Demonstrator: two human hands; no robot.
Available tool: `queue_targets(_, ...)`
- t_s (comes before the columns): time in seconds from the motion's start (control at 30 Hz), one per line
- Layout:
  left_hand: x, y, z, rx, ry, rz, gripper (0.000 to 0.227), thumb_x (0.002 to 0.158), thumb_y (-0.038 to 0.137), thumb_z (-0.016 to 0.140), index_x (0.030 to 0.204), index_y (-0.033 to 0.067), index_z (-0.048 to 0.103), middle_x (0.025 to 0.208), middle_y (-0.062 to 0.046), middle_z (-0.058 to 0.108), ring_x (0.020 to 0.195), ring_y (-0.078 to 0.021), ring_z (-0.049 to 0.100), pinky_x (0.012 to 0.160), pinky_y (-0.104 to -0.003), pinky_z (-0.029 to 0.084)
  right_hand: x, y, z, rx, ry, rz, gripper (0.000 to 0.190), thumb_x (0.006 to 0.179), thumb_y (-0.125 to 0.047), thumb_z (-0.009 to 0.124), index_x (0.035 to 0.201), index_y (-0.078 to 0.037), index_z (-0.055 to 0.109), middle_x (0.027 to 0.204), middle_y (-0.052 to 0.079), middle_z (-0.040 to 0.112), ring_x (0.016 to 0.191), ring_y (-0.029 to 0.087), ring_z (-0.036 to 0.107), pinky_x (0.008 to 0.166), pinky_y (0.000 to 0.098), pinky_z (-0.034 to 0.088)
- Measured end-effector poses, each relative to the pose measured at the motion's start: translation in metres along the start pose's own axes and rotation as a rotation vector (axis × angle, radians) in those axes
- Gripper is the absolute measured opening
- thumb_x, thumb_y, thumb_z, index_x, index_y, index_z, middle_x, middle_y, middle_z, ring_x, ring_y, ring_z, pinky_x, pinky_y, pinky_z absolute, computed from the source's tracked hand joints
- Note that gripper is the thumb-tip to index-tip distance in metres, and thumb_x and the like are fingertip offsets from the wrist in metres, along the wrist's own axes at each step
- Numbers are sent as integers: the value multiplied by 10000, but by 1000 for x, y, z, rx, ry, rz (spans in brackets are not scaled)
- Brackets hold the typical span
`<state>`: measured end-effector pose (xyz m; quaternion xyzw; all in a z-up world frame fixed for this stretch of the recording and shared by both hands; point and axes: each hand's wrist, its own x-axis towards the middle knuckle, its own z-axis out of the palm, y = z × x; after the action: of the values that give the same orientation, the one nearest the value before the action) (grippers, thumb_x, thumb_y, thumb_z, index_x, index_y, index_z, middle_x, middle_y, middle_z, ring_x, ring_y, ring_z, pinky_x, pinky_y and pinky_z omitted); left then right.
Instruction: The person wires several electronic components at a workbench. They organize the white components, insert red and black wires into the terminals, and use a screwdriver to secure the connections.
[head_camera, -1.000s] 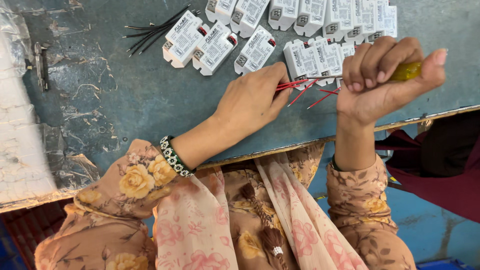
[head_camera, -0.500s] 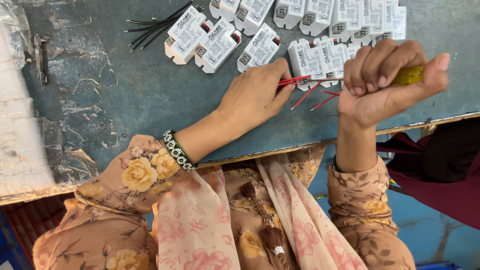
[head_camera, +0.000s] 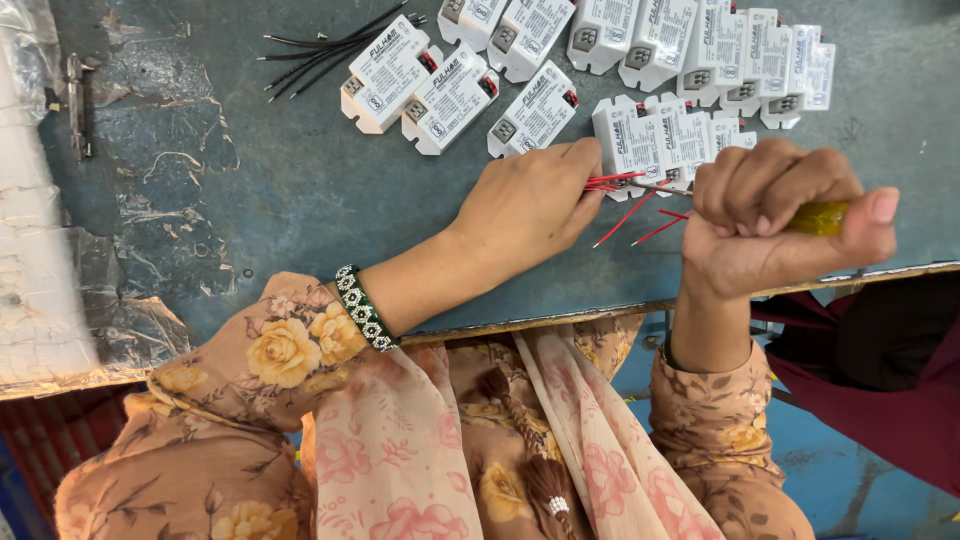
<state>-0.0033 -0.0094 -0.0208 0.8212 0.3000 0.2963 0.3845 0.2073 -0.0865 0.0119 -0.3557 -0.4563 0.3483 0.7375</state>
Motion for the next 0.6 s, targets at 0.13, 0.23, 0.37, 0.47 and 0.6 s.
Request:
queue_targets(0.13, 1, 1, 2, 4, -1, -1, 226, 945, 238, 675, 994, 54, 553, 846, -120, 703, 763, -377, 697, 627, -507, 526, -6, 19, -2, -95, -22, -14, 640, 1067, -596, 325, 648, -113, 309, 476, 11, 261, 360, 97, 155, 337, 280, 151)
queue_targets(0.23, 2, 2, -1, 14, -17, -17, 220, 950, 241, 668, 988, 57, 552, 839, -122, 697, 755, -380, 692, 615, -510, 517, -14, 22, -3, -33, 57, -78, 624, 1043, -603, 314, 644, -124, 311, 463, 2, 271, 354, 79, 154, 319, 278, 145)
queue_targets(0.37, 0, 1, 1, 4, -30, -13, 217, 954, 232, 660, 982, 52, 541, 850, -115, 690, 748, -373, 692, 606, -504, 516, -6, 7, -16, 86, 25, -67, 615, 1021, -613, 288, 619, -149, 307, 445, -17, 268, 349, 71, 141, 283, 294, 165)
queue_targets(0.47, 2, 2, -1, 1, -44, -12, 218, 949, 232, 661, 982, 53, 541, 851, -116, 687, 737, -375, 687, 604, -506, 514, 6, -13, -22, 83, 8, 24, 629, 1037, -613, 313, 633, -131, 290, 440, 8, 266, 359, 77, 126, 307, 282, 149)
queue_targets(0.6, 2, 3, -3, -3, -44, -29, 217, 952, 236, 663, 986, 56, 546, 838, -116, 689, 745, -372, 691, 614, -505, 517, 15, -8, -19, 139, -55, 142, 689, 1079, -604, 341, 615, -98, 282, 447, 13, 256, 387, 85, 102, 375, 283, 113)
